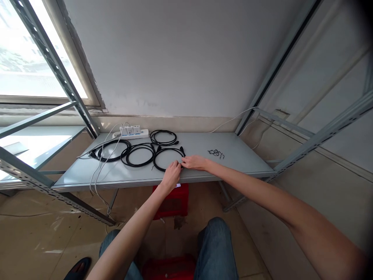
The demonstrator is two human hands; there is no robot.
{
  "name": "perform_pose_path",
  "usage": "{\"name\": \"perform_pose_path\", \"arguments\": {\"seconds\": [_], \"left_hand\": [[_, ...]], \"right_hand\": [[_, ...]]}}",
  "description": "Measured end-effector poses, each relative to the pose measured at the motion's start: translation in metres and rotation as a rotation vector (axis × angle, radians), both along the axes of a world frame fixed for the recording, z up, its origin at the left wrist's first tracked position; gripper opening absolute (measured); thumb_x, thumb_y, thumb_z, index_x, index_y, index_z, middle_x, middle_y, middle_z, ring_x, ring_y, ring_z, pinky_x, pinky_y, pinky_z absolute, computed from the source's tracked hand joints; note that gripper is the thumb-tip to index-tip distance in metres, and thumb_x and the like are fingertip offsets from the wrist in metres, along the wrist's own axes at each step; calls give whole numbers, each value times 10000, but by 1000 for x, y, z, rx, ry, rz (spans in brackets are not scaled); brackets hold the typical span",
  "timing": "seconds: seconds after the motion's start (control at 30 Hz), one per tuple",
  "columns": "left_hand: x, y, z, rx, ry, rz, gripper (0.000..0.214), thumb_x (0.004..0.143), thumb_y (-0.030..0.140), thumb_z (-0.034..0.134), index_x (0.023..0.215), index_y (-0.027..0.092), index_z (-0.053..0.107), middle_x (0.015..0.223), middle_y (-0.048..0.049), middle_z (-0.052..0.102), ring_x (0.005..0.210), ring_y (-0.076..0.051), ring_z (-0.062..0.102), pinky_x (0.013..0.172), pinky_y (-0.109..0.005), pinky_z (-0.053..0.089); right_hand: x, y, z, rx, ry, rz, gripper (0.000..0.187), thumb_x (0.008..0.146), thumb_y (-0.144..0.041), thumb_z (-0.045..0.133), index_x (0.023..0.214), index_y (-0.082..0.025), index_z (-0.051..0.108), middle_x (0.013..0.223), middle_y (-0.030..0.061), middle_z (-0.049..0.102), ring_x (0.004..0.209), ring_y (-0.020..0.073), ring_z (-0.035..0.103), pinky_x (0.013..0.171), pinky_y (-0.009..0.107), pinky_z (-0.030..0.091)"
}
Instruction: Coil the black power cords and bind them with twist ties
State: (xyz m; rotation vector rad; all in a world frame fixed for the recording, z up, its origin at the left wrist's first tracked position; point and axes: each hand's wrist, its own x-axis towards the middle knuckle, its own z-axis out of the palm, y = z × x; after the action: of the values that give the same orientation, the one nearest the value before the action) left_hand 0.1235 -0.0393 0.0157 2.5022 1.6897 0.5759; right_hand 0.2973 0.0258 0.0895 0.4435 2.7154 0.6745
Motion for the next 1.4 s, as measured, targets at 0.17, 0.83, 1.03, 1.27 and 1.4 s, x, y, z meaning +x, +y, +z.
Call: {"name": "perform_pose_path", "arguments": {"seconds": [0.17,0.83,1.03,1.27,1.4], "left_hand": [[-12,-2,1,-41,-91,-38,299,1067,180,341,1101,172,638,1032,-109,631,842,-227,660,729,-323,486],[-19,1,-4,54,31,-119,294,1085,239,332,1066,160,614,1014,-112,650,985,-263,625,865,-383,418],[-20,7,-6,33,-24,-90,298,1088,252,334,1037,170,615,1005,-109,680,998,-261,615,852,-367,392],[-22,10,-2,-18,-68,-83,286,1080,274,376,997,177,633,992,-100,707,1004,-259,611,843,-363,384],[-22,10,-1,-32,-117,-97,250,1065,257,420,999,179,648,1008,-103,721,1025,-267,617,850,-363,377]], "right_hand": [[-9,2,19,-70,-26,-43,250,977,-1,422,1077,-136,607,994,78,605,703,127,579,560,257,344],[2,-22,-5,86,127,-85,193,1032,-173,477,1197,-122,563,1068,144,644,896,216,627,650,279,427],[-4,-20,-12,173,143,10,289,1015,-27,348,1111,-117,605,963,117,647,788,166,587,591,243,373],[5,-11,-17,165,192,104,312,1011,-17,334,1091,-103,623,859,78,622,650,123,494,509,240,253],[13,-8,-21,97,260,133,347,1004,-23,343,1170,-143,623,930,84,647,650,125,481,538,259,263]]}}
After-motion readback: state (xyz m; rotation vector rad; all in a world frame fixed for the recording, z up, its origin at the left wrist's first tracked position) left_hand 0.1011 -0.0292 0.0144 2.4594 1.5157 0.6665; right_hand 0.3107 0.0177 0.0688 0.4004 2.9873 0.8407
